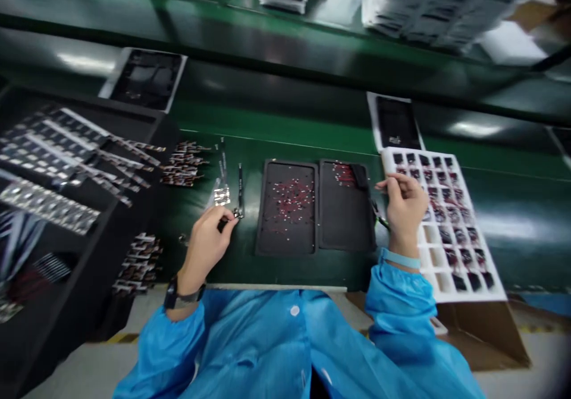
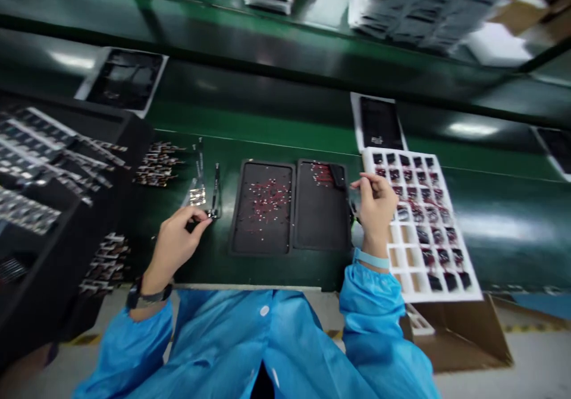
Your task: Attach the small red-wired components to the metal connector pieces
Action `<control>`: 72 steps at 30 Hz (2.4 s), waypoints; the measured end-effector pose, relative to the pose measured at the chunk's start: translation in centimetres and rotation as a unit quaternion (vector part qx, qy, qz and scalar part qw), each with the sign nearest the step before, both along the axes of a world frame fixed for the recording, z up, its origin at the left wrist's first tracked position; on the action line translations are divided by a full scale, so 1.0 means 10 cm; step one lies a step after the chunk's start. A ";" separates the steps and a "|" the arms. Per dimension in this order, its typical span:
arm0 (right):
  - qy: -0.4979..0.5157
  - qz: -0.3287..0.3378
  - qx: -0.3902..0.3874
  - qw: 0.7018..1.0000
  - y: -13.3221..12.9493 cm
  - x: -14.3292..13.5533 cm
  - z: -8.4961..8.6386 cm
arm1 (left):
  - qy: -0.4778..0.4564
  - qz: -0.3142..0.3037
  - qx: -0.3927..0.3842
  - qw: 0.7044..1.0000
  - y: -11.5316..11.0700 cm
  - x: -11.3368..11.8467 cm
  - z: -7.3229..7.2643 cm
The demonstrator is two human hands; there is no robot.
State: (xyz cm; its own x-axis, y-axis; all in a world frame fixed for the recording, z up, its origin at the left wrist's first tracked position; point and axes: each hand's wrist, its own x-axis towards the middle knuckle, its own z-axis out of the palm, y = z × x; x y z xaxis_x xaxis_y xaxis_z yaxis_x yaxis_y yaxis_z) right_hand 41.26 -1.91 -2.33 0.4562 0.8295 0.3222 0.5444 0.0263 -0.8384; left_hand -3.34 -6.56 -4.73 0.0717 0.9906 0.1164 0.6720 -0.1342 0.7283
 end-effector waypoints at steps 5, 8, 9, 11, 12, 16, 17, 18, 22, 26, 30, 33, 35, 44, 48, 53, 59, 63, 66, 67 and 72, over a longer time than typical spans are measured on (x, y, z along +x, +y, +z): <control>0.024 0.064 -0.026 0.997 -0.04 -0.23 0.24 | -0.114 0.070 0.002 0.991 0.01 0.04 0.13; 0.066 0.140 -0.059 0.986 -0.03 -0.45 0.30 | -0.169 0.090 0.012 0.981 0.02 0.09 0.30; 0.086 0.167 -0.062 0.980 -0.02 -0.53 0.30 | -0.178 0.092 0.019 0.980 0.03 0.11 0.36; 0.126 0.215 -0.058 0.967 0.02 -0.68 0.28 | -0.195 0.092 0.039 0.976 0.06 0.15 0.48; 0.144 0.237 -0.057 0.959 0.04 -0.76 0.27 | -0.204 0.092 0.049 0.973 0.08 0.16 0.54; 0.198 0.317 -0.098 0.923 0.09 -1.13 0.24 | -0.233 0.094 0.072 0.965 0.22 0.25 0.69; 0.205 0.337 -0.112 0.912 0.10 -1.22 0.23 | -0.240 0.086 0.070 0.964 0.27 0.28 0.71; 0.208 0.359 -0.129 0.901 0.10 -1.32 0.22 | -0.246 0.075 0.066 0.964 0.32 0.31 0.71; 0.195 0.435 -0.172 0.862 0.07 -1.59 0.18 | -0.247 -0.011 0.053 0.968 0.55 0.44 0.60; 0.212 0.458 -0.176 0.845 0.06 -1.64 0.11 | -0.248 -0.073 0.040 0.965 0.68 0.55 0.38; 0.225 0.427 -0.200 0.853 0.07 -1.62 0.07 | -0.248 -0.091 0.040 0.964 0.66 0.64 0.29; 0.188 0.411 -0.217 0.865 0.08 -1.63 0.07 | -0.236 -0.117 0.057 0.963 0.63 0.70 0.31; 0.165 0.412 -0.215 0.870 0.08 -1.65 0.07 | -0.230 -0.133 0.064 0.962 0.62 0.72 0.33; 0.115 0.406 -0.213 0.881 0.07 -1.66 0.05 | -0.179 -0.171 0.068 0.966 0.61 0.71 0.28; 0.096 0.428 -0.211 0.874 0.06 -1.65 0.09 | -0.156 -0.184 0.060 0.969 0.61 0.72 0.26; 0.055 0.431 -0.203 0.877 0.04 -1.63 0.09 | -0.121 -0.203 0.033 0.971 0.60 0.74 0.26; -0.002 0.399 -0.177 0.900 0.01 -1.64 0.05 | -0.113 -0.202 0.026 0.973 0.60 0.75 0.24; -0.052 0.386 -0.138 0.910 -0.01 -1.67 0.03 | -0.114 -0.206 0.022 0.972 0.60 0.76 0.23; -0.066 0.374 -0.118 0.917 -0.02 -1.69 0.02 | -0.118 -0.201 0.029 0.972 0.60 0.77 0.22; -0.062 0.369 -0.114 0.920 -0.02 -1.69 0.02 | -0.123 -0.196 0.031 0.972 0.60 0.77 0.21; 0.000 0.362 -0.129 0.923 -0.02 -1.67 0.00 | -0.249 -0.128 -0.052 0.958 0.59 0.75 0.16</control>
State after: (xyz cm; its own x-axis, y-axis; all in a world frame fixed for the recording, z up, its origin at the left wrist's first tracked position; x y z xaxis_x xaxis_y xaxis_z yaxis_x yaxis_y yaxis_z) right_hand 24.61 -2.06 -2.32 -0.2473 0.9664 0.0705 0.4627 0.1817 -0.8677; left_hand 4.14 -0.69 -3.14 0.2761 0.9559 0.1006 0.1912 -0.1572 0.9689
